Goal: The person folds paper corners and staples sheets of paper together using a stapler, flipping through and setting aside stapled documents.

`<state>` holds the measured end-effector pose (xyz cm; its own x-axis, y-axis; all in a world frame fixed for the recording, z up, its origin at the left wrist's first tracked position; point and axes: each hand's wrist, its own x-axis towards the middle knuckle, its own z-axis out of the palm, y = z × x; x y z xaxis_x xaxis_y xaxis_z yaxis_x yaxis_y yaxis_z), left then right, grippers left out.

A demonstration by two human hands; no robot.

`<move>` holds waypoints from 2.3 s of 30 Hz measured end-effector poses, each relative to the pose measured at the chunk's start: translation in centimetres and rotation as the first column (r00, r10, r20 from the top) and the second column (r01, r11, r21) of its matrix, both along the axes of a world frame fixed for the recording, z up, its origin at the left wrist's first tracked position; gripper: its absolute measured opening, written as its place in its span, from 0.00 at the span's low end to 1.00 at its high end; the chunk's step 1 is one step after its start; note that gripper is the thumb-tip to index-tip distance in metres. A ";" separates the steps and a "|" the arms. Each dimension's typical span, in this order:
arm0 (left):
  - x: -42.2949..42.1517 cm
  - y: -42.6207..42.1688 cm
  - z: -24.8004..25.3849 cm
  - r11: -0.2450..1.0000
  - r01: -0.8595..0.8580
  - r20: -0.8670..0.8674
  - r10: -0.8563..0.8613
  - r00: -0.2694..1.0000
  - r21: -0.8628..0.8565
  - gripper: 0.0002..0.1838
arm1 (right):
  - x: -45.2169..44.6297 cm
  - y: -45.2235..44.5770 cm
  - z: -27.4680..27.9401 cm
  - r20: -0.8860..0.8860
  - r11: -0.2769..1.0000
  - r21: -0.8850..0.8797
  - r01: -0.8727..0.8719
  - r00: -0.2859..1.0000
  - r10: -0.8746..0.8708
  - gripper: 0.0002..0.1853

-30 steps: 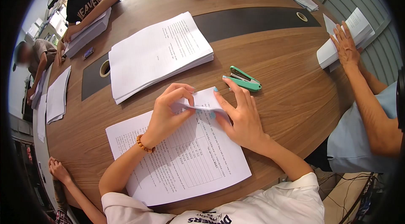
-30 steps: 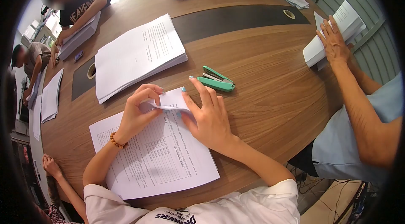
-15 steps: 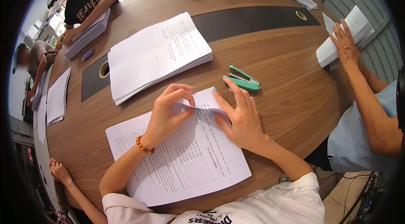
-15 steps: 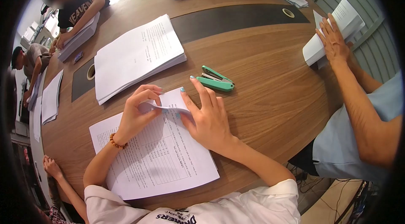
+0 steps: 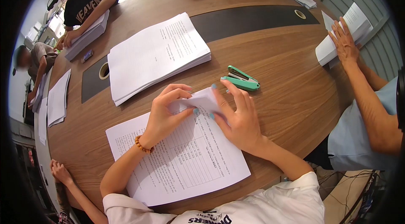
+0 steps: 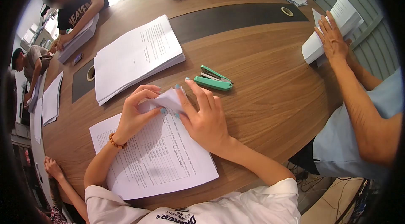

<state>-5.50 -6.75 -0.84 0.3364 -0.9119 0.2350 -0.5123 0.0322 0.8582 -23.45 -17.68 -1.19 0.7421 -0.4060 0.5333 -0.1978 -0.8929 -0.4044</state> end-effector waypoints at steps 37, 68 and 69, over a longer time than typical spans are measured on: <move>-0.3 -1.4 -0.8 0.998 -0.048 0.039 0.050 0.998 -0.050 0.16 | 0.5 -10.9 -0.7 -0.196 0.942 0.336 -0.004 0.978 0.074 0.22; -0.5 -1.3 -0.7 0.996 -0.065 0.127 0.072 0.989 -0.056 0.15 | 2.3 -7.6 5.5 -0.357 0.890 0.238 -0.389 0.817 0.452 0.16; -0.5 -1.3 -0.7 0.996 -0.065 0.127 0.072 0.989 -0.057 0.15 | 2.3 -7.6 5.6 -0.359 0.888 0.243 -0.389 0.815 0.455 0.16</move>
<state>-6.03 -8.05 -1.56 0.3610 -0.8732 0.3274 -0.6214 0.0365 0.7826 -21.13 -25.30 4.38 0.9918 -0.0541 0.1157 0.0126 -0.8597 -0.5106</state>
